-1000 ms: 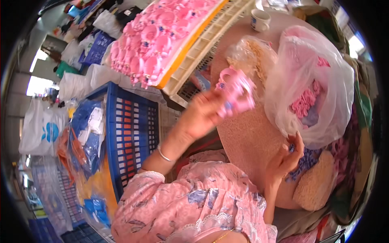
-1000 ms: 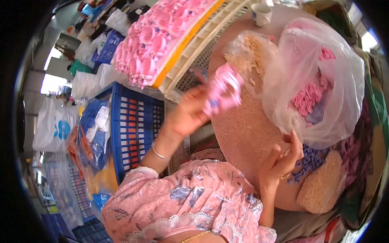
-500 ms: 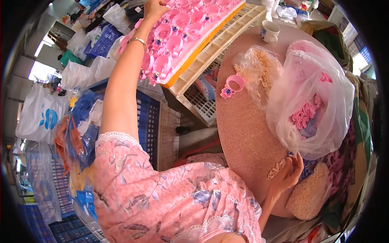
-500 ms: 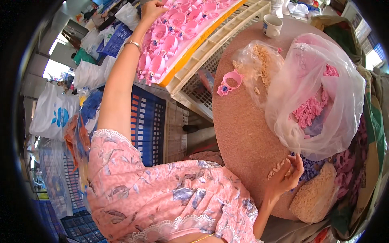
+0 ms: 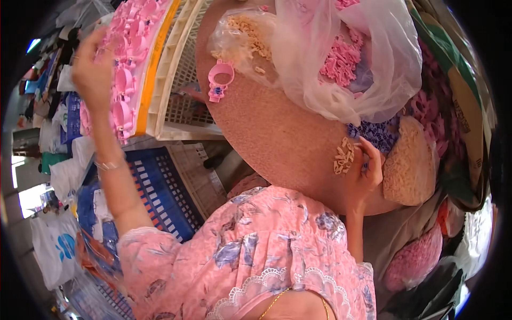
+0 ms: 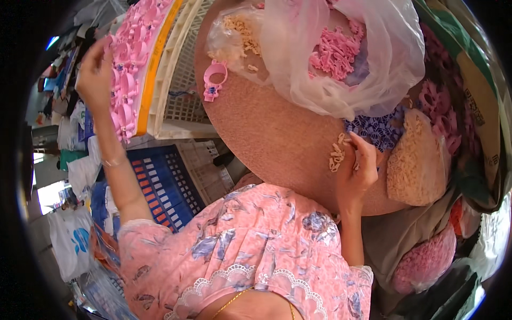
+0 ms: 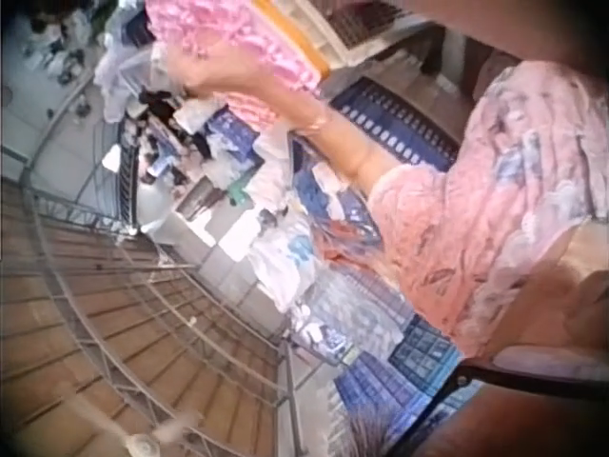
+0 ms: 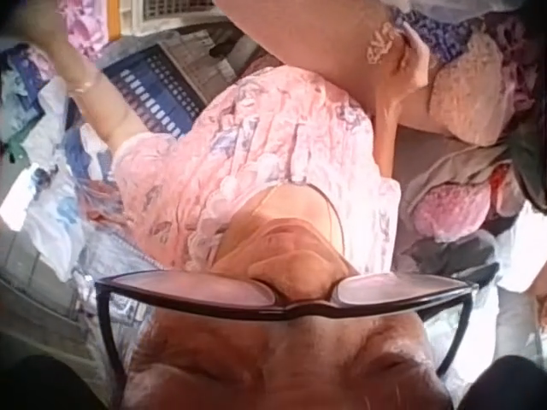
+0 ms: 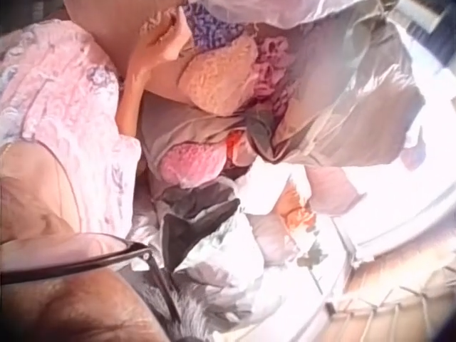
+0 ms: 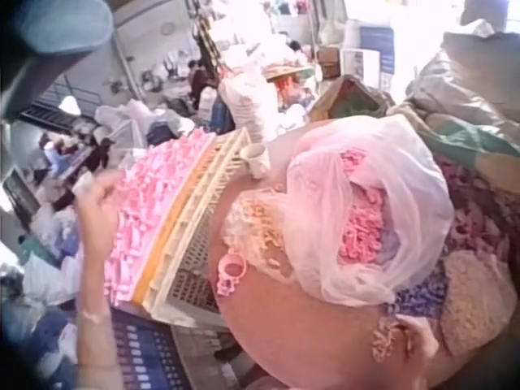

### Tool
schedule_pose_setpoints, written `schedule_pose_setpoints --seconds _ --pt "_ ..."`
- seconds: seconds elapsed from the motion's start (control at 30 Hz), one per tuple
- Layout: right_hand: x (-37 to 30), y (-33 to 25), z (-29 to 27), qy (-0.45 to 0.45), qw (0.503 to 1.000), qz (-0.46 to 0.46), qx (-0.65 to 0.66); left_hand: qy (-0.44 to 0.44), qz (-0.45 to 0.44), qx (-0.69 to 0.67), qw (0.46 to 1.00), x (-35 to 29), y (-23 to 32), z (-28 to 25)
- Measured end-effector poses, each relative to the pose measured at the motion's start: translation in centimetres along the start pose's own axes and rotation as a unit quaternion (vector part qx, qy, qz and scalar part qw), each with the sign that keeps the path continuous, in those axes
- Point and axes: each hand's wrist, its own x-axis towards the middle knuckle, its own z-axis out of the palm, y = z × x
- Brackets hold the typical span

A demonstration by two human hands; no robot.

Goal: Assembling small pink plastic toy components by attaching smaller decorative pieces.

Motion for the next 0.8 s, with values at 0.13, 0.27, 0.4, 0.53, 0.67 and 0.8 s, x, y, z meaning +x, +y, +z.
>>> schedule_pose_setpoints --seconds 0.13,0.27,0.4,0.53,0.67,0.8 --pt "-1.3 1.0 0.3 -0.019 0.994 -0.082 -0.070 -0.177 0.039 -0.147 0.972 -12.1 11.1 5.6" --pt "-1.9 0.6 -0.8 -0.025 0.992 -0.089 -0.084 -0.158 -0.046 -0.070 0.984 -17.9 12.0 9.7" --pt "-2.9 2.0 -1.8 -0.012 0.994 -0.024 -0.106 -0.134 -0.186 -0.058 0.972 -19.2 12.3 11.5" --pt "-3.2 2.4 -1.8 -0.005 0.995 -0.004 -0.101 -0.145 -0.171 -0.086 0.971 -20.4 12.5 11.5" --pt "-3.1 2.3 -1.6 -0.021 0.994 0.036 -0.101 -0.178 -0.193 -0.160 0.952 -21.5 15.6 10.1" --pt "-2.2 2.2 -1.2 -0.066 0.982 -0.003 -0.179 -0.204 -0.191 -0.225 0.933 -22.9 19.2 8.6"
